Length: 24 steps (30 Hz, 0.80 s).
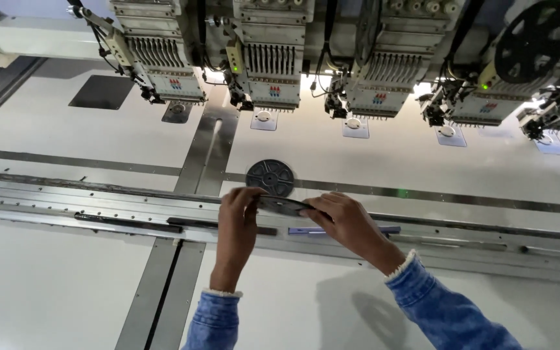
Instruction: The person installs black thread spools onto the overhead holders of a multi-head embroidery machine and then threads the thread through the needle area of each head. The person handles spools and thread by hand, moving sequentially along the row of machine heads.
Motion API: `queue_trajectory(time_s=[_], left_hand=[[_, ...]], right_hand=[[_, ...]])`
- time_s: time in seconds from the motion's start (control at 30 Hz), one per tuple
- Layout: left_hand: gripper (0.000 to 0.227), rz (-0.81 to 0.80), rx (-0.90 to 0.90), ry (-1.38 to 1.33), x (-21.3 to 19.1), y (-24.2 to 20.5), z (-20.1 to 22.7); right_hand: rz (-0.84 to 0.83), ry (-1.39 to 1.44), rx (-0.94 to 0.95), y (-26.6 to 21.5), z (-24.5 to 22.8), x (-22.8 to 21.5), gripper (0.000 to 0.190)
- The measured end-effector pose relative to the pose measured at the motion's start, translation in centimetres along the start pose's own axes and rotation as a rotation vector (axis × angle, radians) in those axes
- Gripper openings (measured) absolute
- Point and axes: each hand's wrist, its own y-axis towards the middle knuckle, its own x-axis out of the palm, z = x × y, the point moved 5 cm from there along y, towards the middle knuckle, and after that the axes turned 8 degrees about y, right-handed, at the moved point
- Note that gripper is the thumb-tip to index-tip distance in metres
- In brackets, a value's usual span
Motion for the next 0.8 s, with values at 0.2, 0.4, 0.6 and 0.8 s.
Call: queue_trajectory(time_s=[0.2, 0.4, 0.6, 0.8], left_hand=[[0.080, -0.010, -0.486, -0.457, 1.7, 3.0, -3.8], [0.052, 0.028, -0.488, -0.544, 3.6, 12.7, -7.9], [0.037, 0.263, -0.235, -0.527, -4.2, 22.0, -6.4], [0.041, 0.196, 0.089, -0.527, -4.3, 32.4, -11.5]], right_hand=[[0.137, -0.163, -0.080, 5.9, -0.4, 1.6, 0.021], [0.173, -0.484, -0.428, 13.6, 0.1, 6.5, 0.014], [-0.065, -0.577, -0.277, 21.7, 1.5, 6.4, 0.043], [0.328, -0.298, -0.293, 35.4, 6.2, 0.6, 0.039]])
